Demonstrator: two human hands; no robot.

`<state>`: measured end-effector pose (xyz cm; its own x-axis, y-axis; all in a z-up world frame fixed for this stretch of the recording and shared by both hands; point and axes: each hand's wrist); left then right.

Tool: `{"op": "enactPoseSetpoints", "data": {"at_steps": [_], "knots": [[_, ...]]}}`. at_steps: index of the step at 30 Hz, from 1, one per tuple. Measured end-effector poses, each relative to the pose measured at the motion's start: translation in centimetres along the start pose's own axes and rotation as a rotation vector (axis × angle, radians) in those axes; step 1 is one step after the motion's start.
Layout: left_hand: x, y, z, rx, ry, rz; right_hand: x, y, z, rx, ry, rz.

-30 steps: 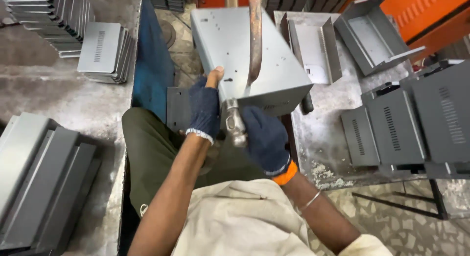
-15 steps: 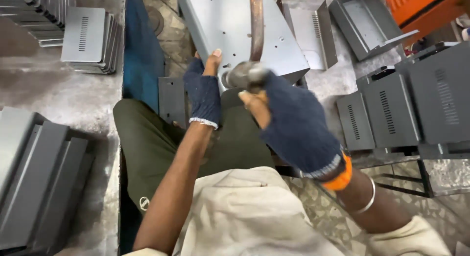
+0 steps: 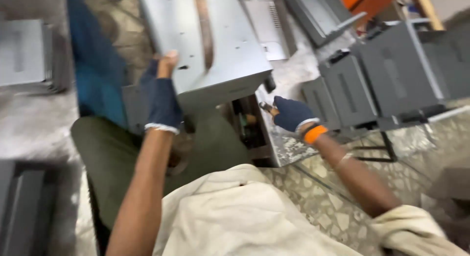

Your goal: The person repeatedly picks up rectangular metal panels, positions them against a vertical bending tool, and presses them to create a bend. They then place the bent panels into a larger metal enclosure on the table. The process is repeated for multiple panels.

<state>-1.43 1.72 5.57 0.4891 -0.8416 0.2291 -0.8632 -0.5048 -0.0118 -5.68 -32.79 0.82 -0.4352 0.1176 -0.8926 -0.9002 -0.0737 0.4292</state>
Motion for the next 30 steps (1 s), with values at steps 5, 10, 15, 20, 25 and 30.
{"op": "enactPoseSetpoints", "data": {"at_steps": [5, 10, 15, 20, 25, 30], "knots": [[0.3, -0.4, -0.2, 0.044, 0.076, 0.018, 6.7, -3.4, -3.9, 0.188, 0.03, -0.26], [0.1, -1.1, -3.7, 0.121, -0.23, 0.229, 5.2, -5.7, -2.8, 0.214, -0.149, -0.412], [0.0, -4.3, 1.2, -0.037, -0.131, 0.114, -5.6, -5.9, 5.6, 0.018, -1.549, -0.326], [-3.9, -3.5, 1.0, -0.003, 0.124, 0.443, -8.6, -8.7, 7.6, 0.198, -1.927, -0.055], [-3.5, 1.4, -3.5, 0.39, -0.114, 0.598, -10.4, -9.3, 4.6, -0.043, -1.756, 0.144], [0.2, 1.6, -3.2, 0.503, -0.174, 0.494, -11.0, -9.0, 4.5, 0.089, -2.075, -0.094]]}}
Point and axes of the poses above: each hand's wrist, its own y-axis away from the middle knuckle, its own x-axis out of the palm, z = x × y, and after that the axes turned 4 degrees about -z, right-handed
